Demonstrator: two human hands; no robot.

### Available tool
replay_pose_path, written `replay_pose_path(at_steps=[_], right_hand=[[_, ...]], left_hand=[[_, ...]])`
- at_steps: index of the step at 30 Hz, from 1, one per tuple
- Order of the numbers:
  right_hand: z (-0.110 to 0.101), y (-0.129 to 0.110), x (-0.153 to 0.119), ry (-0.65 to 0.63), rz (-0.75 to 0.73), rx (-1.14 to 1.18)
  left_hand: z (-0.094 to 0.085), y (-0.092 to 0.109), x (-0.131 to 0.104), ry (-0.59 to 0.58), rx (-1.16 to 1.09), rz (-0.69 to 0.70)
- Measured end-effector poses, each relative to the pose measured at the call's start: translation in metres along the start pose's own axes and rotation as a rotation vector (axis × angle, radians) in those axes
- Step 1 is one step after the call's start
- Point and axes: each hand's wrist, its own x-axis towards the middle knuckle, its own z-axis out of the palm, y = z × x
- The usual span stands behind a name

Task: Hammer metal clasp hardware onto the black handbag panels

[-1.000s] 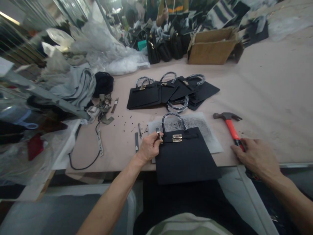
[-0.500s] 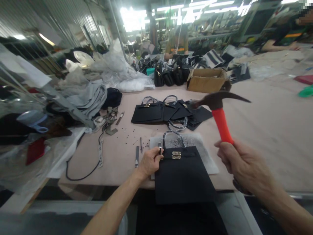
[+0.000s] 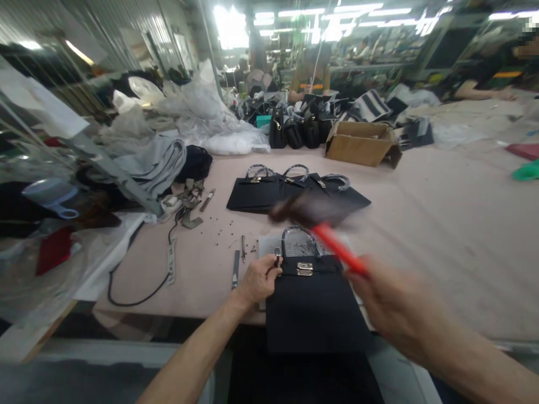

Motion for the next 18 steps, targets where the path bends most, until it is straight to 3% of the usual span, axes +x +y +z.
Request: replay_pose_path(at_steps=[3, 6, 11, 13, 16, 18], right_hand=[[0.010, 0.022, -0.003, -0.138, -0.084, -0.179], [0.006, 0.055, -0.001, -0.148, -0.009, -0.284], [0.010, 0.134, -0.002, -0.216, 0.515, -0.281], [0.018, 0.163, -0.006, -0.186, 0.622, -0.340], [0.033, 0.183, -0.012, -0.099, 0.613, -0.406], [0.048, 0.180, -0.015, 0.007, 0.490, -0.433]], left_hand=[[0.000, 0.000, 0.000, -0.009, 0.036, 0.010], [0.001, 0.001, -0.001, 0.008, 0.018, 0.013], [0.001, -0.002, -0.005, -0.029, 0.014, -0.030], [0.000, -0.004, -0.006, -0.043, 0.035, -0.043], [-0.001, -0.006, -0.008, -0.043, 0.067, -0.037], [-0.001, -0.005, -0.008, -0.043, 0.090, -0.022]])
